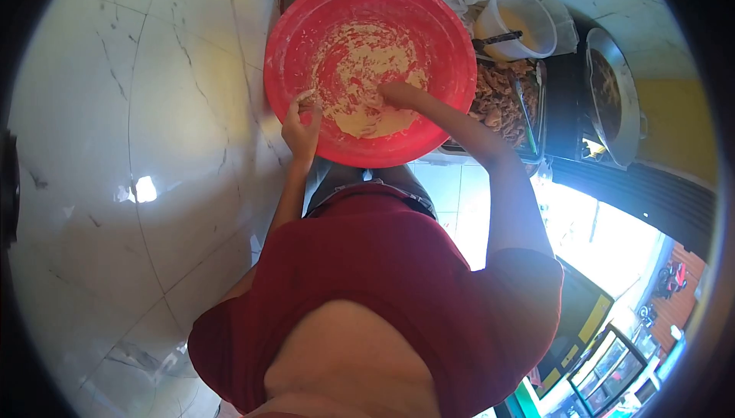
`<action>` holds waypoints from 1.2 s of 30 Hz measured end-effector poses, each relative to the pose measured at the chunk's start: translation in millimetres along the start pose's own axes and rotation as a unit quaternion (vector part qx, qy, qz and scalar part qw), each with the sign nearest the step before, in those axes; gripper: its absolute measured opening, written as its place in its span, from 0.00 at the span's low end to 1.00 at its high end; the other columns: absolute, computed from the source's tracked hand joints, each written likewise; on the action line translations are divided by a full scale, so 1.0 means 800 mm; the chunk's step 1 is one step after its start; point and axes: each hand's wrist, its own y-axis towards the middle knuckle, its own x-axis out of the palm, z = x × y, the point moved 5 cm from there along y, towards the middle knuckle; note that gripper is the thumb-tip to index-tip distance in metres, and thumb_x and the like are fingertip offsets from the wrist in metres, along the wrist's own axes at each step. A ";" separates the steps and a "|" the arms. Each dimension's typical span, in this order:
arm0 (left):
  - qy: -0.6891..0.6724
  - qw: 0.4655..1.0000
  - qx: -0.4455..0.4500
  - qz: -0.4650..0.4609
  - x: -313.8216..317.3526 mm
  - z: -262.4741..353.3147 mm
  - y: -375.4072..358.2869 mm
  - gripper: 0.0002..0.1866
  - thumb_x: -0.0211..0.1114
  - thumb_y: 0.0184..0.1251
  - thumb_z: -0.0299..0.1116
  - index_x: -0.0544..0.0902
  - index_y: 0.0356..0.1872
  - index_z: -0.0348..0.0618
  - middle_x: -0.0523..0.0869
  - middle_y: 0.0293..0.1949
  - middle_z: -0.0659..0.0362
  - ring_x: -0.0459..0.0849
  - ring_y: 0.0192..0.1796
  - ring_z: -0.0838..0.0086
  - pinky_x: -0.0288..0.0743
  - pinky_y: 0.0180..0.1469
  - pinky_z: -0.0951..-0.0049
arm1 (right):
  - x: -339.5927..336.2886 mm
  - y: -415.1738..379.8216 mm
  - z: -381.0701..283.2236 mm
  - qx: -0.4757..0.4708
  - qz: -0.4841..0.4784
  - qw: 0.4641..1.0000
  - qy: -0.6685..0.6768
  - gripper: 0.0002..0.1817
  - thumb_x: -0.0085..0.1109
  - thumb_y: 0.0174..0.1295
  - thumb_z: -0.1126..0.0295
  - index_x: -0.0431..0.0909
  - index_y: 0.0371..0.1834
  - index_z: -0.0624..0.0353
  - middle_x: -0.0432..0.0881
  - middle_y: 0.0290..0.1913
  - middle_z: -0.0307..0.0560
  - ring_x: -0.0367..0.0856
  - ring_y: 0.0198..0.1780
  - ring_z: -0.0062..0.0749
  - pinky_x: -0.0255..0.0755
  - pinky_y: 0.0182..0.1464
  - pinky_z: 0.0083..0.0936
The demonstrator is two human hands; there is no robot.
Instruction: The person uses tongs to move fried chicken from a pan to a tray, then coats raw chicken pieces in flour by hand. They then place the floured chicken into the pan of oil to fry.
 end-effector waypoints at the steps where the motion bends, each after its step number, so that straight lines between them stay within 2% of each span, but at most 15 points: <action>1: 0.003 1.000 0.002 0.003 0.001 0.000 0.000 0.14 0.66 0.53 0.29 0.79 0.43 0.43 0.84 0.31 0.60 0.82 0.32 0.76 0.74 0.36 0.77 | -0.003 -0.003 0.008 0.013 0.028 0.999 0.020 0.12 0.48 0.58 0.67 0.72 0.41 0.63 0.77 0.39 0.60 0.77 0.44 0.46 0.71 0.43 0.39; 4: 0.015 1.000 0.005 0.009 -0.001 0.009 0.001 0.14 0.66 0.53 0.30 0.79 0.43 0.42 0.83 0.30 0.59 0.82 0.31 0.75 0.74 0.36 0.76 | 0.050 0.047 0.046 -0.178 0.199 0.957 -0.115 0.15 0.53 0.54 0.66 0.71 0.37 0.69 0.77 0.35 0.62 0.79 0.39 0.54 0.73 0.39 0.42; 6: 0.021 1.000 -0.001 0.013 0.001 0.002 -0.001 0.15 0.66 0.54 0.32 0.79 0.43 0.42 0.83 0.30 0.59 0.82 0.31 0.75 0.74 0.36 0.76 | 0.069 0.031 0.011 -0.096 0.146 0.984 -0.044 0.23 0.53 0.56 0.58 0.70 0.41 0.73 0.75 0.38 0.69 0.77 0.44 0.57 0.72 0.42 0.42; 9: 0.024 1.000 -0.013 0.011 0.002 0.000 -0.003 0.15 0.66 0.54 0.33 0.78 0.43 0.42 0.84 0.31 0.59 0.82 0.32 0.75 0.74 0.36 0.76 | 0.101 0.025 -0.039 -0.051 0.146 0.981 -0.119 0.36 0.53 0.55 0.47 0.68 0.49 0.76 0.73 0.42 0.74 0.76 0.46 0.60 0.71 0.46 0.44; 11: 0.022 1.000 -0.017 0.012 0.001 0.000 -0.003 0.15 0.65 0.54 0.33 0.78 0.43 0.42 0.83 0.31 0.59 0.82 0.32 0.74 0.74 0.36 0.75 | 0.114 0.037 -0.053 -0.037 0.126 0.985 -0.111 0.43 0.51 0.53 0.40 0.66 0.52 0.77 0.74 0.44 0.73 0.77 0.45 0.58 0.71 0.47 0.45; 13: 0.021 1.000 -0.015 0.014 0.002 -0.002 -0.003 0.15 0.65 0.54 0.32 0.78 0.43 0.43 0.83 0.31 0.58 0.82 0.32 0.74 0.74 0.36 0.75 | 0.119 0.038 -0.065 -0.054 0.112 0.990 -0.059 0.40 0.47 0.55 0.40 0.68 0.51 0.74 0.75 0.42 0.69 0.77 0.42 0.56 0.70 0.47 0.44; 15: 0.024 1.000 -0.005 0.017 0.002 0.001 -0.003 0.15 0.65 0.54 0.32 0.78 0.44 0.43 0.83 0.31 0.59 0.82 0.32 0.74 0.74 0.36 0.75 | 0.081 -0.009 -0.112 -0.102 0.099 0.989 0.033 0.30 0.43 0.60 0.47 0.74 0.44 0.69 0.78 0.35 0.62 0.77 0.38 0.53 0.70 0.46 0.42; 18: 0.031 0.999 0.004 0.023 0.002 -0.001 -0.001 0.15 0.65 0.54 0.32 0.78 0.44 0.43 0.83 0.31 0.58 0.82 0.32 0.73 0.74 0.36 0.74 | 0.084 0.019 -0.095 -0.093 0.020 0.995 0.026 0.26 0.47 0.58 0.51 0.76 0.38 0.68 0.79 0.30 0.59 0.78 0.33 0.52 0.71 0.41 0.38; 21: 0.028 1.000 0.000 0.012 0.002 0.001 -0.003 0.14 0.65 0.55 0.31 0.78 0.44 0.43 0.83 0.31 0.58 0.81 0.32 0.75 0.74 0.37 0.76 | 0.051 -0.007 -0.085 -0.080 -0.165 0.954 0.235 0.22 0.51 0.57 0.54 0.76 0.34 0.67 0.80 0.29 0.56 0.78 0.31 0.48 0.71 0.36 0.35; 23: 0.027 1.000 0.000 0.010 0.000 0.005 -0.001 0.14 0.65 0.55 0.30 0.78 0.44 0.43 0.83 0.32 0.58 0.81 0.32 0.75 0.74 0.37 0.76 | 0.019 -0.003 -0.061 -0.111 -0.039 0.989 0.087 0.17 0.53 0.57 0.58 0.77 0.35 0.64 0.78 0.26 0.54 0.79 0.31 0.41 0.69 0.32 0.34; 26: 0.029 1.000 0.007 0.010 0.000 0.008 -0.002 0.15 0.65 0.54 0.30 0.78 0.44 0.43 0.83 0.33 0.58 0.82 0.32 0.74 0.74 0.36 0.75 | 0.001 0.050 -0.001 -0.124 0.185 0.973 0.054 0.15 0.51 0.59 0.59 0.77 0.36 0.62 0.78 0.25 0.53 0.79 0.29 0.40 0.69 0.31 0.32; 29: 0.026 1.000 0.009 0.009 0.001 0.006 -0.001 0.14 0.65 0.54 0.30 0.78 0.44 0.43 0.83 0.33 0.58 0.82 0.32 0.74 0.74 0.37 0.75 | 0.014 0.052 -0.009 -0.046 0.157 0.980 0.116 0.16 0.51 0.59 0.59 0.77 0.34 0.63 0.78 0.29 0.54 0.78 0.35 0.46 0.71 0.37 0.35; 32: 0.027 1.000 0.009 0.009 0.001 0.006 -0.001 0.14 0.65 0.54 0.30 0.78 0.44 0.43 0.83 0.33 0.58 0.82 0.32 0.73 0.74 0.37 0.75 | 0.078 0.086 -0.030 -0.110 0.201 0.967 -0.114 0.18 0.53 0.57 0.57 0.76 0.33 0.65 0.78 0.33 0.57 0.75 0.45 0.50 0.69 0.44 0.41; 34: 0.028 1.000 0.006 0.010 0.001 0.006 -0.001 0.14 0.65 0.54 0.30 0.78 0.43 0.43 0.83 0.33 0.58 0.82 0.32 0.73 0.74 0.37 0.75 | 0.100 0.067 -0.061 -0.045 0.292 0.953 -0.070 0.21 0.53 0.56 0.54 0.76 0.35 0.65 0.77 0.37 0.59 0.72 0.50 0.51 0.67 0.49 0.43; 36: 0.029 1.000 -0.004 0.008 0.002 0.005 -0.002 0.14 0.64 0.56 0.32 0.79 0.44 0.43 0.83 0.31 0.58 0.81 0.32 0.75 0.73 0.38 0.76 | 0.112 0.051 -0.081 0.009 0.296 0.954 -0.037 0.23 0.53 0.55 0.52 0.76 0.38 0.65 0.76 0.40 0.62 0.70 0.53 0.50 0.65 0.51 0.43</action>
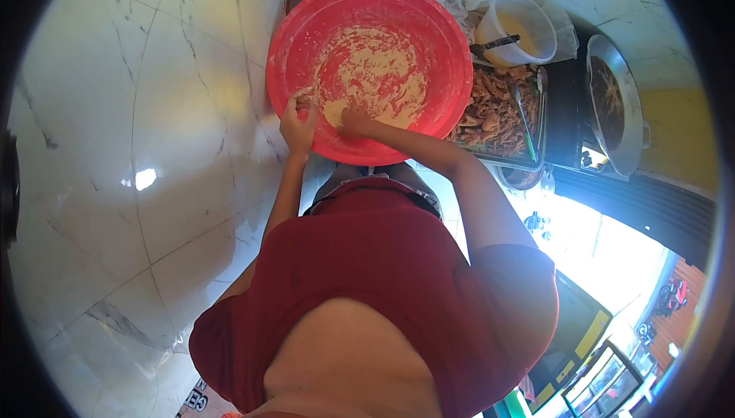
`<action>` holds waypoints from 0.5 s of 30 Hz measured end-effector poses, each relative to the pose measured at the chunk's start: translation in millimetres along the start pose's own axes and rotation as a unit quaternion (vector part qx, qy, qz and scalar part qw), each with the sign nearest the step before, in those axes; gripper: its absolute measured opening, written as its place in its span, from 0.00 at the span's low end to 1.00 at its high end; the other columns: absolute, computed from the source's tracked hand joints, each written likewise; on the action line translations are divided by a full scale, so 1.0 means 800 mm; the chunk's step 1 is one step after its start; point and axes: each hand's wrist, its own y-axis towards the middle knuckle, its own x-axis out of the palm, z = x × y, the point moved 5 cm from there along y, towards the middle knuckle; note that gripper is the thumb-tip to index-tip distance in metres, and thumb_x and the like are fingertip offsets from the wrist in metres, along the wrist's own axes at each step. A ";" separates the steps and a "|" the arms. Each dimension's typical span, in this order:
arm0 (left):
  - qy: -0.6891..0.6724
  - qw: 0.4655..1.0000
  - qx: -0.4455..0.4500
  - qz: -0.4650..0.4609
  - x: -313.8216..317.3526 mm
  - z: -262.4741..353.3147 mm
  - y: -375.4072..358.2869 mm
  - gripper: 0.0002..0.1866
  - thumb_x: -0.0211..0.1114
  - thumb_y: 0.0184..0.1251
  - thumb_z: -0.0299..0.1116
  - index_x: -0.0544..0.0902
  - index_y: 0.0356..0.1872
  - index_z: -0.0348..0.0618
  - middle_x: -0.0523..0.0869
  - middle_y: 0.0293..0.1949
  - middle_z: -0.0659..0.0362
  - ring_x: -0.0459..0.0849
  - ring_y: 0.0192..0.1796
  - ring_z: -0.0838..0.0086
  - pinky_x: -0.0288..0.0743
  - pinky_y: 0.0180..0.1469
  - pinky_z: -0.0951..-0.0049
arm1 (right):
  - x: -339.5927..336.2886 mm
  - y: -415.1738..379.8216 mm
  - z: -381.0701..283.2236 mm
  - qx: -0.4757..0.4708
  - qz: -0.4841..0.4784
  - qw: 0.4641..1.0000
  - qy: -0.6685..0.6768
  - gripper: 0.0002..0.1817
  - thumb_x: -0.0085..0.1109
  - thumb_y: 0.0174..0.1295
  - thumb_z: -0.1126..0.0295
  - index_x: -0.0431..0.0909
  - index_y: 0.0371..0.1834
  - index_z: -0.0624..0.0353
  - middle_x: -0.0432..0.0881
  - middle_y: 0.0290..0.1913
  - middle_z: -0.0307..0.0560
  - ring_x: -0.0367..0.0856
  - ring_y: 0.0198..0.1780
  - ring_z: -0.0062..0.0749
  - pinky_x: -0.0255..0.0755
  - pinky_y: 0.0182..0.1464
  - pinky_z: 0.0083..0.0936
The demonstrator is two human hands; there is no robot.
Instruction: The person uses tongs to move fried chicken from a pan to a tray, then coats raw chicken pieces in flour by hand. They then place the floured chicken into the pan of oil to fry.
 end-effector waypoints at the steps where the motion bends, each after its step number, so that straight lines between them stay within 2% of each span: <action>1: 0.000 1.000 -0.004 -0.001 0.000 0.000 0.000 0.14 0.64 0.57 0.33 0.79 0.44 0.43 0.82 0.31 0.59 0.80 0.32 0.76 0.73 0.38 0.77 | 0.001 -0.005 -0.007 0.021 -0.043 0.999 0.004 0.24 0.53 0.55 0.51 0.76 0.39 0.65 0.75 0.41 0.62 0.70 0.54 0.49 0.65 0.52 0.42; 2: 0.002 1.000 -0.006 -0.002 0.000 0.001 0.000 0.13 0.64 0.56 0.32 0.79 0.44 0.43 0.83 0.31 0.58 0.81 0.32 0.75 0.73 0.38 0.76 | -0.002 -0.007 -0.010 0.042 -0.084 0.996 0.008 0.25 0.52 0.55 0.50 0.76 0.41 0.64 0.74 0.43 0.63 0.70 0.55 0.47 0.65 0.52 0.41; 3: 0.003 1.000 -0.008 -0.001 -0.001 0.002 0.001 0.13 0.64 0.55 0.31 0.78 0.43 0.43 0.83 0.32 0.58 0.81 0.32 0.74 0.74 0.38 0.76 | -0.002 -0.003 -0.013 0.016 -0.188 0.982 0.015 0.24 0.51 0.55 0.51 0.75 0.40 0.64 0.75 0.42 0.62 0.71 0.52 0.46 0.66 0.50 0.40; 5: 0.002 1.000 -0.009 0.001 -0.001 0.004 0.001 0.13 0.64 0.54 0.29 0.78 0.43 0.42 0.83 0.32 0.57 0.82 0.32 0.73 0.74 0.37 0.75 | -0.013 0.004 -0.007 -0.034 -0.387 0.921 0.027 0.23 0.49 0.56 0.52 0.75 0.40 0.64 0.76 0.40 0.60 0.75 0.48 0.43 0.68 0.47 0.39; 6: 0.000 1.000 -0.006 0.003 -0.002 0.005 0.001 0.13 0.64 0.54 0.30 0.78 0.43 0.42 0.83 0.32 0.57 0.82 0.32 0.73 0.74 0.37 0.75 | -0.023 0.004 -0.002 -0.047 -0.400 0.910 0.101 0.22 0.49 0.57 0.53 0.76 0.38 0.64 0.77 0.37 0.58 0.76 0.44 0.42 0.69 0.43 0.38; 7: -0.001 1.000 -0.004 0.006 -0.002 0.006 0.001 0.13 0.64 0.54 0.30 0.78 0.43 0.42 0.83 0.31 0.57 0.82 0.32 0.73 0.74 0.37 0.75 | -0.035 0.000 0.006 -0.060 -0.410 0.893 0.175 0.21 0.48 0.57 0.53 0.76 0.35 0.63 0.78 0.34 0.57 0.78 0.40 0.41 0.69 0.40 0.38; 9: 0.004 1.000 0.003 0.005 -0.002 0.005 0.001 0.13 0.64 0.54 0.30 0.78 0.42 0.43 0.83 0.31 0.58 0.82 0.32 0.73 0.74 0.37 0.75 | -0.071 -0.003 0.013 -0.092 -0.407 0.883 0.215 0.20 0.47 0.58 0.54 0.77 0.32 0.62 0.79 0.30 0.54 0.79 0.34 0.40 0.69 0.35 0.37; 11: 0.008 1.000 0.004 0.003 -0.002 0.004 0.001 0.13 0.64 0.55 0.31 0.79 0.42 0.43 0.83 0.32 0.58 0.82 0.32 0.73 0.74 0.37 0.75 | -0.118 -0.002 0.010 -0.133 -0.382 0.902 0.151 0.19 0.46 0.59 0.54 0.77 0.31 0.60 0.79 0.28 0.51 0.79 0.31 0.38 0.69 0.35 0.37; 14: 0.014 1.000 0.003 -0.002 -0.002 0.005 0.001 0.13 0.64 0.55 0.31 0.79 0.42 0.43 0.83 0.32 0.58 0.82 0.32 0.73 0.74 0.37 0.75 | -0.097 0.034 0.062 -0.048 -0.227 0.961 0.149 0.20 0.47 0.59 0.51 0.78 0.31 0.57 0.77 0.34 0.50 0.77 0.38 0.39 0.69 0.41 0.37; 15: 0.015 1.000 0.005 -0.002 -0.002 0.005 0.001 0.13 0.64 0.55 0.31 0.79 0.42 0.43 0.83 0.32 0.58 0.82 0.32 0.73 0.74 0.37 0.75 | -0.078 0.041 0.065 -0.126 -0.210 0.968 0.050 0.20 0.47 0.58 0.51 0.77 0.34 0.57 0.77 0.36 0.51 0.77 0.40 0.41 0.68 0.43 0.38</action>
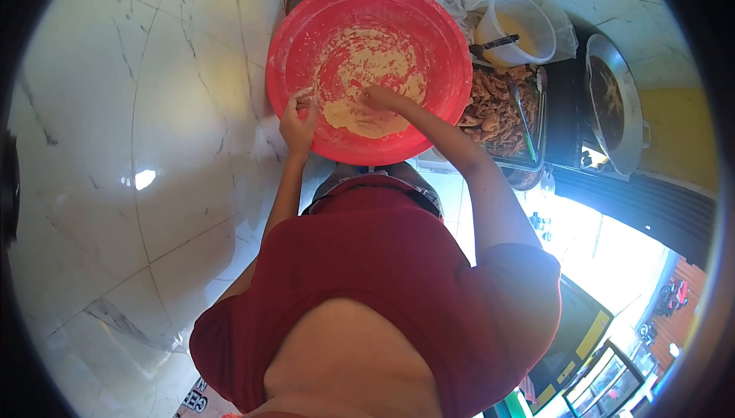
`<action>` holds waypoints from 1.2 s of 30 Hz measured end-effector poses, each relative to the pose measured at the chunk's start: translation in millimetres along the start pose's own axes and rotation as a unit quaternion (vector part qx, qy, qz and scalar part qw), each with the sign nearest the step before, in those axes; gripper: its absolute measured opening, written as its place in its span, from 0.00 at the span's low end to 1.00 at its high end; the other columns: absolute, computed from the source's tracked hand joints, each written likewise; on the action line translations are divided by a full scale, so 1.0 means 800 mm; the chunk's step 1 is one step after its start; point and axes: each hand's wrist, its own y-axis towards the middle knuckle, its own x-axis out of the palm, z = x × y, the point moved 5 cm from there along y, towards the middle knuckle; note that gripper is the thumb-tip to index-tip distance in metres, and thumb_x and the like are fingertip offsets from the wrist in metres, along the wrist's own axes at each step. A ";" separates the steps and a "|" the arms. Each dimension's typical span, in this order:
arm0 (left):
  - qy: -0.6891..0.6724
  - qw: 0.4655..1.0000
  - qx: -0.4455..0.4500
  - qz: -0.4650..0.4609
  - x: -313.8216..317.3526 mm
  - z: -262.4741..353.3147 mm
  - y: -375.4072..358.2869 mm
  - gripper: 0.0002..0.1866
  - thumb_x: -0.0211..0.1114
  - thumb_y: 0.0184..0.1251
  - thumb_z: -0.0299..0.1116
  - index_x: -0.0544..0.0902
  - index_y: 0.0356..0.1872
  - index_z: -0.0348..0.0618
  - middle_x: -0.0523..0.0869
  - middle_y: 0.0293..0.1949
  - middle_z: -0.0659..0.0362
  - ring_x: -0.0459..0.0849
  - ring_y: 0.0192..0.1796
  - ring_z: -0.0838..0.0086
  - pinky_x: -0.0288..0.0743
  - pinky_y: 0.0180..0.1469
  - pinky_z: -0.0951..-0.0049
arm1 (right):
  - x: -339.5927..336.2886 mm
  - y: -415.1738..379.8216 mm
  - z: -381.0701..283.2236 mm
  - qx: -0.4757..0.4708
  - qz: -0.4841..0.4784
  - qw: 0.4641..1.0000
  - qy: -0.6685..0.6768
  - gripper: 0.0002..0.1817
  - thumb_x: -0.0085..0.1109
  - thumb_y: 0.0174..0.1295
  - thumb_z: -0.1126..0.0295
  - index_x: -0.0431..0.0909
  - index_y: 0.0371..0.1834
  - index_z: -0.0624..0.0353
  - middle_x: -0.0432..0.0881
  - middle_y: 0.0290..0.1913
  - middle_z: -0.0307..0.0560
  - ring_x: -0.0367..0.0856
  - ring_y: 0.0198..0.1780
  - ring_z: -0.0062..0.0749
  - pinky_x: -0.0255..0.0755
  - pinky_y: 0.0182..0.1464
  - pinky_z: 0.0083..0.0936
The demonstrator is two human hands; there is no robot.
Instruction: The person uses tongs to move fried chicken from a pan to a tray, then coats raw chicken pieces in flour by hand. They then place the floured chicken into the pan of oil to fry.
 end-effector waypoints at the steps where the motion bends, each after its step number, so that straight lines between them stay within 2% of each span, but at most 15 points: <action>1: 0.001 1.000 0.001 0.000 0.000 0.000 0.000 0.13 0.64 0.55 0.31 0.79 0.42 0.44 0.83 0.32 0.58 0.82 0.32 0.73 0.74 0.37 0.75 | 0.018 0.013 0.005 -0.054 0.001 0.992 -0.115 0.20 0.48 0.58 0.50 0.76 0.37 0.57 0.77 0.38 0.51 0.76 0.42 0.43 0.68 0.44 0.39; 2: 0.000 1.000 0.001 -0.003 0.001 0.000 0.000 0.13 0.65 0.54 0.31 0.79 0.42 0.44 0.83 0.32 0.58 0.82 0.32 0.73 0.74 0.37 0.75 | 0.038 0.022 0.007 -0.107 0.002 0.968 -0.228 0.21 0.49 0.58 0.50 0.76 0.40 0.57 0.77 0.41 0.52 0.76 0.45 0.45 0.68 0.46 0.40; 5: -0.001 1.000 0.002 -0.008 0.001 -0.002 0.000 0.13 0.64 0.55 0.32 0.79 0.43 0.44 0.83 0.31 0.58 0.82 0.32 0.74 0.74 0.37 0.75 | 0.088 0.010 0.000 0.000 0.119 0.982 -0.146 0.25 0.50 0.57 0.50 0.72 0.46 0.60 0.77 0.42 0.57 0.75 0.45 0.53 0.68 0.48 0.41; 8: 0.003 1.000 0.002 -0.011 -0.001 -0.002 0.000 0.13 0.64 0.56 0.33 0.79 0.43 0.44 0.83 0.30 0.58 0.81 0.32 0.75 0.73 0.37 0.75 | 0.076 -0.036 -0.066 0.160 0.100 0.976 -0.108 0.28 0.49 0.58 0.51 0.68 0.52 0.64 0.76 0.45 0.61 0.74 0.48 0.54 0.67 0.52 0.37; 11: 0.002 1.000 -0.004 -0.013 -0.006 -0.001 0.003 0.14 0.65 0.53 0.31 0.79 0.43 0.44 0.83 0.31 0.59 0.82 0.32 0.74 0.74 0.37 0.75 | 0.152 0.022 0.014 0.111 -0.105 0.988 -0.022 0.26 0.47 0.59 0.54 0.69 0.50 0.67 0.76 0.44 0.61 0.76 0.47 0.47 0.68 0.51 0.34; 14: 0.004 1.000 -0.007 -0.015 -0.005 -0.001 0.002 0.14 0.65 0.53 0.30 0.79 0.43 0.44 0.83 0.31 0.58 0.82 0.32 0.73 0.74 0.37 0.74 | 0.081 -0.004 -0.062 0.021 -0.282 0.943 0.176 0.21 0.46 0.60 0.60 0.73 0.47 0.66 0.78 0.44 0.57 0.77 0.45 0.39 0.70 0.46 0.32; 17: 0.005 0.999 -0.009 -0.031 -0.001 -0.006 0.002 0.15 0.65 0.52 0.32 0.79 0.42 0.44 0.83 0.32 0.57 0.82 0.34 0.71 0.74 0.38 0.73 | 0.037 0.010 -0.048 -0.056 -0.130 0.976 0.165 0.16 0.48 0.60 0.64 0.76 0.42 0.66 0.80 0.36 0.50 0.77 0.38 0.32 0.71 0.41 0.29; 19: 0.005 0.998 -0.012 -0.066 0.002 -0.001 0.001 0.15 0.66 0.52 0.34 0.79 0.42 0.43 0.83 0.33 0.56 0.82 0.36 0.68 0.74 0.40 0.71 | 0.011 0.020 -0.016 0.019 -0.051 0.981 0.186 0.14 0.54 0.54 0.62 0.78 0.32 0.63 0.79 0.26 0.47 0.78 0.30 0.34 0.71 0.35 0.32; 22: 0.116 0.976 0.038 -0.178 0.023 -0.012 0.002 0.19 0.66 0.50 0.38 0.78 0.44 0.42 0.82 0.38 0.53 0.81 0.42 0.65 0.73 0.43 0.66 | -0.044 -0.011 -0.012 -0.024 0.154 0.973 0.169 0.14 0.58 0.54 0.66 0.78 0.40 0.64 0.80 0.29 0.47 0.77 0.32 0.28 0.71 0.38 0.25; 26: 0.157 0.921 0.041 -0.355 0.070 -0.040 -0.005 0.25 0.68 0.46 0.40 0.75 0.47 0.41 0.78 0.45 0.50 0.78 0.47 0.61 0.73 0.47 0.63 | -0.091 -0.080 -0.037 0.039 0.213 0.968 0.127 0.16 0.62 0.52 0.61 0.78 0.36 0.63 0.80 0.28 0.51 0.79 0.32 0.35 0.71 0.37 0.31; 28: 0.207 0.873 0.077 -0.434 0.107 -0.065 -0.011 0.28 0.69 0.44 0.40 0.74 0.49 0.41 0.77 0.47 0.49 0.78 0.49 0.60 0.73 0.48 0.62 | -0.102 -0.121 -0.052 0.057 0.234 0.964 0.112 0.16 0.62 0.52 0.60 0.78 0.31 0.64 0.79 0.28 0.53 0.79 0.33 0.41 0.70 0.35 0.35; 31: 0.285 0.796 0.113 -0.522 0.146 -0.045 -0.017 0.32 0.71 0.41 0.41 0.72 0.50 0.42 0.76 0.49 0.49 0.77 0.50 0.56 0.73 0.49 0.58 | -0.095 -0.160 -0.041 0.105 0.269 0.953 0.096 0.18 0.60 0.53 0.56 0.77 0.33 0.63 0.79 0.30 0.54 0.78 0.35 0.46 0.70 0.37 0.37; 34: 0.303 0.767 0.157 -0.543 0.183 -0.068 -0.043 0.36 0.72 0.40 0.40 0.70 0.54 0.44 0.75 0.51 0.49 0.75 0.52 0.52 0.72 0.51 0.55 | -0.079 -0.192 -0.032 0.069 0.343 0.932 0.089 0.20 0.57 0.56 0.53 0.78 0.35 0.62 0.80 0.32 0.55 0.78 0.38 0.47 0.70 0.40 0.36; 36: 0.310 0.773 0.172 -0.526 0.200 -0.085 -0.050 0.42 0.73 0.39 0.41 0.64 0.60 0.50 0.69 0.57 0.48 0.72 0.56 0.51 0.71 0.55 0.61 | -0.078 -0.210 -0.042 0.103 0.312 0.937 0.119 0.22 0.56 0.56 0.50 0.78 0.42 0.59 0.80 0.39 0.58 0.78 0.43 0.47 0.71 0.45 0.36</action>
